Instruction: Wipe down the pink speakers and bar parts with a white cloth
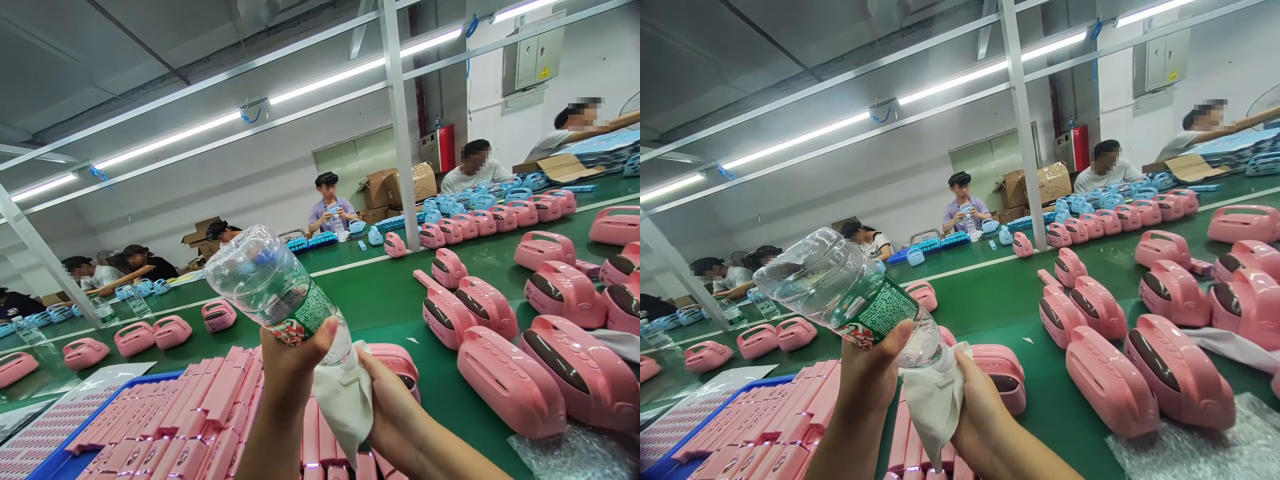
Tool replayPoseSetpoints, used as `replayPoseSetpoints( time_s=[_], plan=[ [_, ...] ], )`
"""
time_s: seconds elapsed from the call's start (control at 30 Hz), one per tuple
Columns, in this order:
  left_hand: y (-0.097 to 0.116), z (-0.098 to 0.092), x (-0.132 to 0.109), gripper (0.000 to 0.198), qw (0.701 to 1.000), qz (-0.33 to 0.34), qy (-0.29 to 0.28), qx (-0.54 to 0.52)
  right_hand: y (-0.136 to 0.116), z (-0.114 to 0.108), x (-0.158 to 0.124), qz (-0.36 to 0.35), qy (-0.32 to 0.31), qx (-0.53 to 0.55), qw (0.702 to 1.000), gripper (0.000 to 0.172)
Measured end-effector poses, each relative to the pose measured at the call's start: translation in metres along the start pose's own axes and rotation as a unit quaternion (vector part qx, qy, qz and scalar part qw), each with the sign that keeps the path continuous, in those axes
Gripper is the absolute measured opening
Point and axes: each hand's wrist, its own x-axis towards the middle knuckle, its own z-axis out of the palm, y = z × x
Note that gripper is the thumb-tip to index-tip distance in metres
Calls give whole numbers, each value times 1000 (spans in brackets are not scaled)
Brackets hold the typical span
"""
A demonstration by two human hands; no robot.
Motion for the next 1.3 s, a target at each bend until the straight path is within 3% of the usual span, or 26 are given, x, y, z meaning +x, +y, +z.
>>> replayPoseSetpoints(
  time_s=[0.67, 0.83, 0.93, 1.0, 1.07, 1.13, 1.2, 1.3],
  plan=[
    [-9, -8, 0, 22, 1000, -7, -8, 29, 1, -1, 3, -12, 6, -54, 998, 36],
    [-18, -12, -1, 32, 999, -25, -30, -5, -8, 1, 3, -59, 6, -144, 988, 32],
    [-26, -11, -2, 37, 997, -40, -56, 44, -31, -1, 5, -138, 31, -228, 963, 28],
    [-32, -11, -3, 44, 985, -77, -79, 131, -57, -2, 4, -226, 63, -291, 928, 30],
    [-40, -12, -4, 54, 970, -121, -86, 193, -91, 0, -2, -324, 104, -359, 869, 34],
    [-50, -13, -7, 72, 949, -156, -108, 253, -127, 7, -12, -417, 152, -434, 784, 32],
    [-62, -14, -11, 81, 908, -169, -174, 343, -158, 18, -23, -468, 194, -529, 681, 23],
    [-80, -7, -19, 61, 848, -137, -271, 435, -183, 34, -25, -457, 216, -672, 542, 12]
  ],
)
